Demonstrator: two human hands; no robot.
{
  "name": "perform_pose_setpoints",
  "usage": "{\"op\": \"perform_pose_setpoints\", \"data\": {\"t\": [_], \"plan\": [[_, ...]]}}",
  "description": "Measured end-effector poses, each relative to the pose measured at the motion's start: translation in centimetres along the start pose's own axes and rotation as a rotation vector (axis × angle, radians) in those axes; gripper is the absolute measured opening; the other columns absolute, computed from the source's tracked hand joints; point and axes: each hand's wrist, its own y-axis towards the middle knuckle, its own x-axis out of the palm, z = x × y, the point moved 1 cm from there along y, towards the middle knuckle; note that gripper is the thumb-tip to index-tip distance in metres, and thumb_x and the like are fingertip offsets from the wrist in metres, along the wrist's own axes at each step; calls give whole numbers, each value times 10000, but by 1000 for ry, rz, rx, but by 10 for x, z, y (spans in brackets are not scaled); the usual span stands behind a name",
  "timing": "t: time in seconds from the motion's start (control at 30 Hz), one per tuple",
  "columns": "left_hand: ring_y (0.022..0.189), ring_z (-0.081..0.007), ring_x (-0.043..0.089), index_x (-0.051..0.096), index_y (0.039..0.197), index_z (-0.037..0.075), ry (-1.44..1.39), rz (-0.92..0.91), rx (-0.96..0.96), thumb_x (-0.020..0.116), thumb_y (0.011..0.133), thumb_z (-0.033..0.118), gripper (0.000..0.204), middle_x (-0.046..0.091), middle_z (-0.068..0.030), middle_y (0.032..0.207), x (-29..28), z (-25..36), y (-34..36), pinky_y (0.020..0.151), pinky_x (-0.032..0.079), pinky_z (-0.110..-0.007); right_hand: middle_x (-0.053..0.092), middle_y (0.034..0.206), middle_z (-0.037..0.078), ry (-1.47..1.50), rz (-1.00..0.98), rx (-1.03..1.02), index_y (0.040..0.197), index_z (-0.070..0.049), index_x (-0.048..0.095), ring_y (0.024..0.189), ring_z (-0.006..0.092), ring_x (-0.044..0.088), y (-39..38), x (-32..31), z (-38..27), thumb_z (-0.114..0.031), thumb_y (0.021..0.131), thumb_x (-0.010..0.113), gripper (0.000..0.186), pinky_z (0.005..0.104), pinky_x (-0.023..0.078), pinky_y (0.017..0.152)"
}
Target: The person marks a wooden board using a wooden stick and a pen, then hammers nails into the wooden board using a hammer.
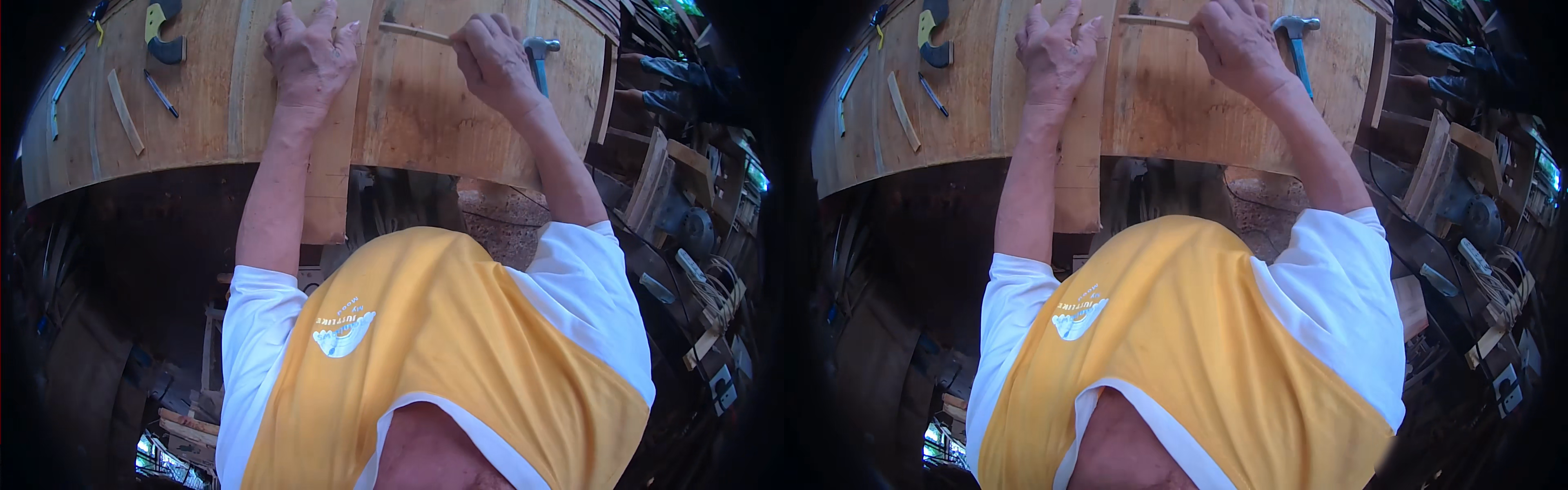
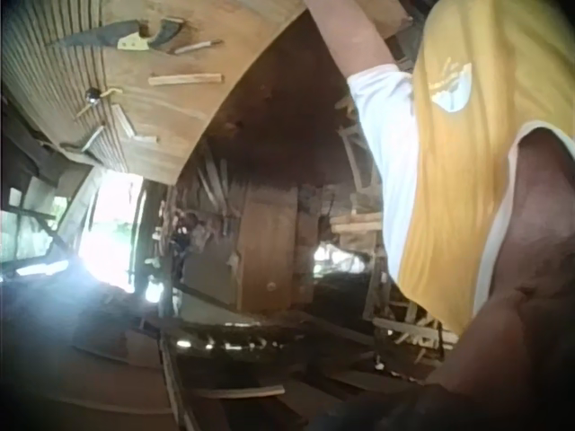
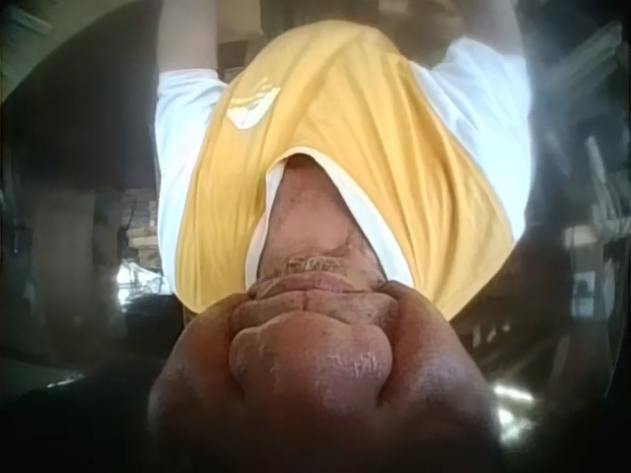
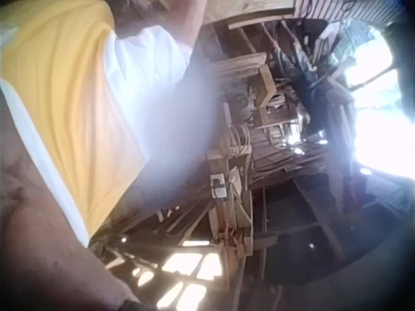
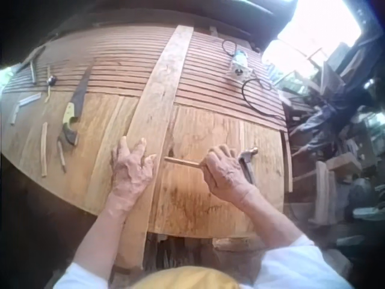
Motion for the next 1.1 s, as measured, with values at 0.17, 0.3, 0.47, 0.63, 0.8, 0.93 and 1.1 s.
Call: {"op": "perform_pose_setpoints", "data": {"t": [0.17, 0.3, 0.47, 0.63, 0.8, 0.93, 1.1], "plan": [[1329, -555, 489, 521, 1462, -10, -256, 86, 104, 708, 909, 365, 694, 474, -412, 1442, -12, -22, -21, 1148, 399, -561, 555, 943, 67, 128, -116, 15, 1004, -115, 585, 955, 309, 538, -58, 7, -69, -46, 857, 674, 186, 420, 398, 839], [1168, -423, 593, 691, 1323, 35, -286, 153, 75, 830, 849, 352, 587, 628, -290, 1269, -38, -39, -59, 1027, 489, -494, 558, 957, 70, 135, -135, 76, 994, -119, 582, 978, 308, 534, -78, 20, -83, -73, 834, 684, 196, 428, 394, 861], [1120, -399, 602, 677, 1303, 23, -189, 47, -37, 818, 861, 298, 539, 641, -226, 1157, -74, -47, -134, 989, 492, -488, 568, 972, 78, 88, -90, 70, 995, -122, 592, 1002, 314, 534, -77, 29, -84, -118, 857, 682, 165, 438, 398, 883], [1081, -367, 618, 655, 1314, -6, -109, -48, -152, 829, 858, 302, 577, 644, -205, 1077, -91, -44, -181, 935, 519, -470, 572, 989, 77, 67, -38, 59, 1003, -132, 600, 1008, 314, 534, -79, 33, -82, -139, 887, 672, 137, 443, 401, 881], [1049, -423, 682, 588, 1354, -77, -428, -123, -310, 834, 864, 286, 658, 669, -278, 1144, -88, -40, -185, 929, 551, -449, 572, 993, 84, 54, -39, 56, 1005, -126, 594, 1011, 322, 531, -78, 35, -83, -140, 883, 672, 146, 446, 404, 884], [1110, -412, 692, 565, 1374, -101, -541, -184, -358, 837, 862, 267, 687, 668, -306, 1211, -88, -41, -178, 971, 544, -436, 566, 994, 92, 78, -77, -11, 999, -118, 579, 1014, 329, 525, -76, 32, -77, -130, 873, 660, 150, 449, 402, 898], [1141, -375, 693, 533, 1412, -119, -567, -190, -389, 845, 858, 249, 735, 673, -301, 1235, -88, -40, -180, 989, 541, -405, 558, 998, 99, 60, -143, -74, 995, -113, 561, 1015, 329, 520, -71, 25, -75, -123, 865, 648, 156, 447, 400, 910]]}}
